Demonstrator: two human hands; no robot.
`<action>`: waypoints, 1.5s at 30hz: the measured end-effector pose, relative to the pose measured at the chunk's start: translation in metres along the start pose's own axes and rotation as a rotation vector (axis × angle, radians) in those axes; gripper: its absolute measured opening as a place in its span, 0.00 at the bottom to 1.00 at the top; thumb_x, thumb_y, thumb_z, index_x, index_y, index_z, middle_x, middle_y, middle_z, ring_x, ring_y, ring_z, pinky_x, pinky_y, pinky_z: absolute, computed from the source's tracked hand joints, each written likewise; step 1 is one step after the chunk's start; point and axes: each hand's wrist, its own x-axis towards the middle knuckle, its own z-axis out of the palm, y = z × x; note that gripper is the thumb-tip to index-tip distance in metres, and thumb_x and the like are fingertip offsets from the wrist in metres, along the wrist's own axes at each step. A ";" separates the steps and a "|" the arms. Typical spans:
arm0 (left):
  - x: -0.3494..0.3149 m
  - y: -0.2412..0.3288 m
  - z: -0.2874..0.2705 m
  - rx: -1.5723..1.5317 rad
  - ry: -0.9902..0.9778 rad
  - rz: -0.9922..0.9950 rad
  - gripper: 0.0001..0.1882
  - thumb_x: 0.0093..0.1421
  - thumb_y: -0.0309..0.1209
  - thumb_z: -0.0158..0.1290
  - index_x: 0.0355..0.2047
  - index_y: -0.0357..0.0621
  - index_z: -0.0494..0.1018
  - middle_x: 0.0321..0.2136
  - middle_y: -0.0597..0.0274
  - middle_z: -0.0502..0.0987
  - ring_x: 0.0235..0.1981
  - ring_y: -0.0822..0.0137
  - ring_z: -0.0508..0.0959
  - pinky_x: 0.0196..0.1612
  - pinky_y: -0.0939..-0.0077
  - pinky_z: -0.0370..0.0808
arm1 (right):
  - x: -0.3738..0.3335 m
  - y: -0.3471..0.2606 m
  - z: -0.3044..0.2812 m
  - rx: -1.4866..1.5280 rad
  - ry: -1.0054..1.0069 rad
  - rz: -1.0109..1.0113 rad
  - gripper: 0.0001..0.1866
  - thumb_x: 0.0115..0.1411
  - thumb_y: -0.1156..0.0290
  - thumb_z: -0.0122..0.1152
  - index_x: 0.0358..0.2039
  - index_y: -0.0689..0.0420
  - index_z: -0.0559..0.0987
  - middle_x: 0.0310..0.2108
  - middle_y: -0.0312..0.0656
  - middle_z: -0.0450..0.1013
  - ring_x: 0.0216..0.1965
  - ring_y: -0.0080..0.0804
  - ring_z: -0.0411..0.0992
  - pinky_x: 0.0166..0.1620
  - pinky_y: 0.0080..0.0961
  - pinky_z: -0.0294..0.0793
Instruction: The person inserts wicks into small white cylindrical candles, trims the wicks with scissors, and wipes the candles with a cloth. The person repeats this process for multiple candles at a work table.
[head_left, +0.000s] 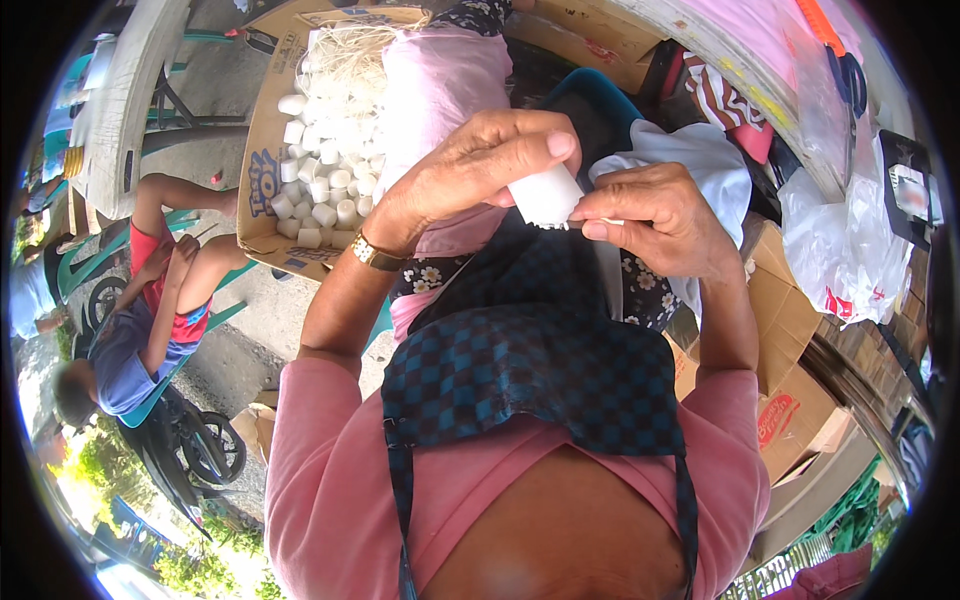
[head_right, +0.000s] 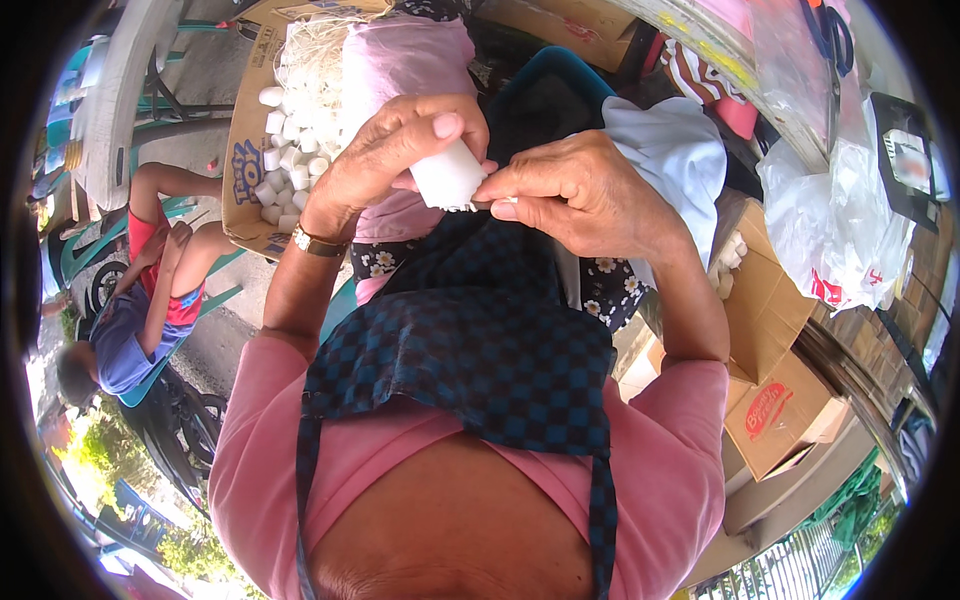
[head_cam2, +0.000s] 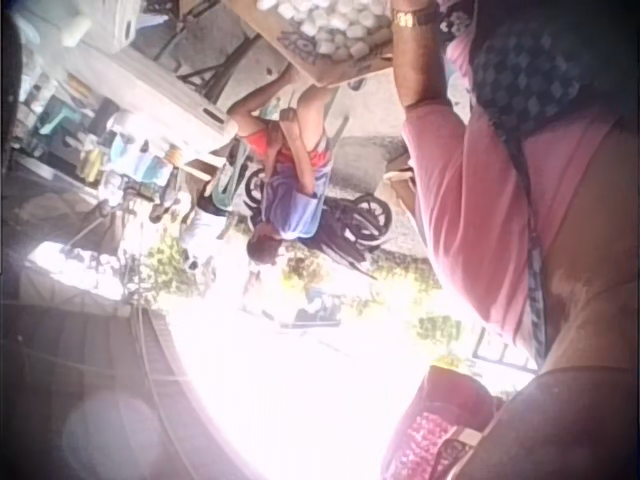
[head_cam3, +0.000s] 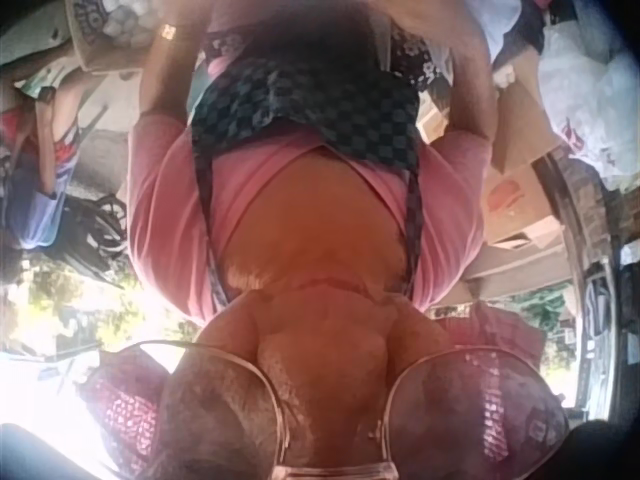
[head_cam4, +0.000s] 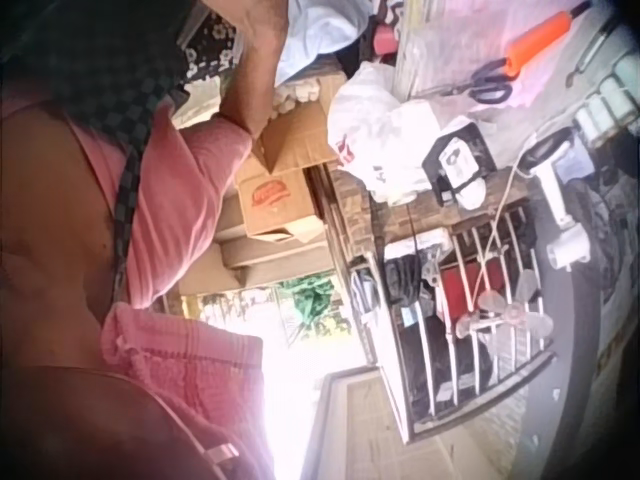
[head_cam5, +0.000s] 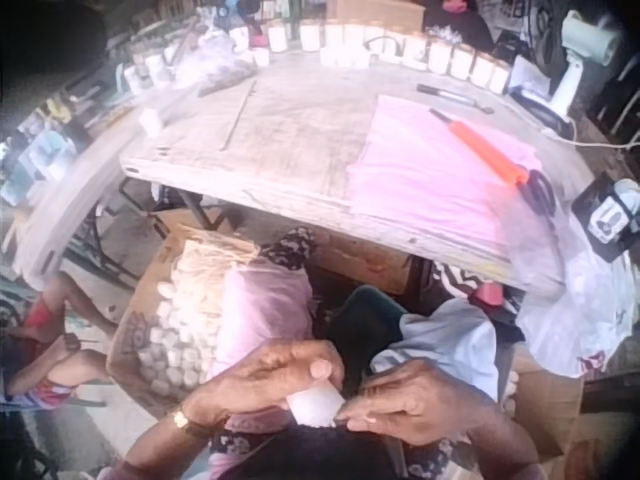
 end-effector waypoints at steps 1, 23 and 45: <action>0.001 0.000 0.001 -0.037 0.002 0.010 0.20 0.63 0.47 0.45 0.27 0.43 0.73 0.19 0.72 0.68 0.18 0.83 0.63 0.19 0.87 0.57 | 0.000 0.000 0.000 0.041 0.023 -0.011 0.07 0.53 0.77 0.61 0.34 0.62 0.80 0.25 0.44 0.76 0.26 0.37 0.76 0.28 0.26 0.74; 0.005 0.011 -0.008 0.294 -0.020 0.319 0.27 0.59 0.52 0.44 0.39 0.39 0.75 0.39 0.53 0.73 0.43 0.64 0.73 0.49 0.70 0.67 | 0.000 -0.010 -0.008 0.152 -0.040 0.184 0.10 0.58 0.72 0.59 0.38 0.64 0.79 0.30 0.43 0.79 0.30 0.29 0.78 0.34 0.23 0.75; 0.010 -0.021 -0.004 -0.475 -0.228 0.131 0.27 0.53 0.48 0.53 0.39 0.33 0.72 0.28 0.62 0.74 0.21 0.81 0.66 0.18 0.90 0.56 | -0.008 -0.008 0.009 0.330 0.123 0.102 0.06 0.60 0.76 0.54 0.37 0.61 0.71 0.23 0.41 0.75 0.24 0.29 0.76 0.28 0.21 0.73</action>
